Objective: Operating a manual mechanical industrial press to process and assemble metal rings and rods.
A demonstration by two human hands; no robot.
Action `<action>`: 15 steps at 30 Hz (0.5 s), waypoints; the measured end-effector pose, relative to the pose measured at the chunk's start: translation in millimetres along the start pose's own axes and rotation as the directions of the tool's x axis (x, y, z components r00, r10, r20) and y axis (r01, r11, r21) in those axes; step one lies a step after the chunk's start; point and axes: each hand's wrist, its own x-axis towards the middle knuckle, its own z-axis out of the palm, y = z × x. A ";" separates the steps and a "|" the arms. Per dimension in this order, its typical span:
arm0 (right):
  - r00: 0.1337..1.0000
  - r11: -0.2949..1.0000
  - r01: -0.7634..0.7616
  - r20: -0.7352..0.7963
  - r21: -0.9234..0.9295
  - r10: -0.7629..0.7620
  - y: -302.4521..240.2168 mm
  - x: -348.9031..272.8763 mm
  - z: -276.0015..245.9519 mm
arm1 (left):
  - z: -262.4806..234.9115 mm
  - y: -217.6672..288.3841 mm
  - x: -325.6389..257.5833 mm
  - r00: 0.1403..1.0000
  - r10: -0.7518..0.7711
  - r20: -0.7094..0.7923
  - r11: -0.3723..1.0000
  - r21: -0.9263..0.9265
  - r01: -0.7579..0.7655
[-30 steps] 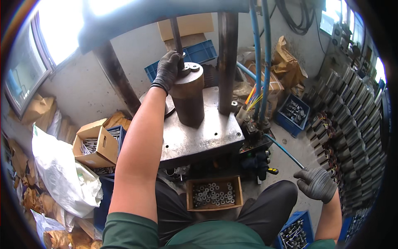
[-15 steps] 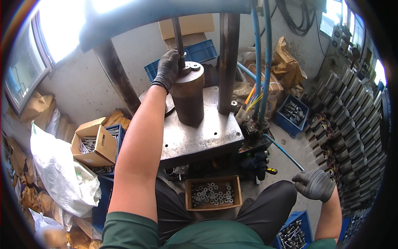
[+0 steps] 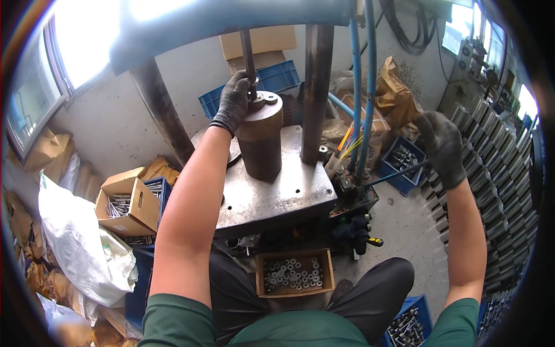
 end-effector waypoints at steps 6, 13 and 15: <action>0.984 0.973 -0.175 0.046 0.153 0.170 20.6 43.2 23.5 | 2.8 3.4 -6.3 0.979 0.152 -0.137 0.969 -0.174 -0.175; 0.997 0.994 -0.077 0.024 -0.076 0.079 30.7 42.8 30.5 | -1.6 9.8 -4.5 0.909 0.180 -0.376 0.983 0.094 -0.155; 0.993 0.988 -0.099 0.045 -0.122 0.106 24.7 41.4 25.8 | 2.3 18.3 -3.8 0.923 0.229 -0.310 0.945 0.298 -0.134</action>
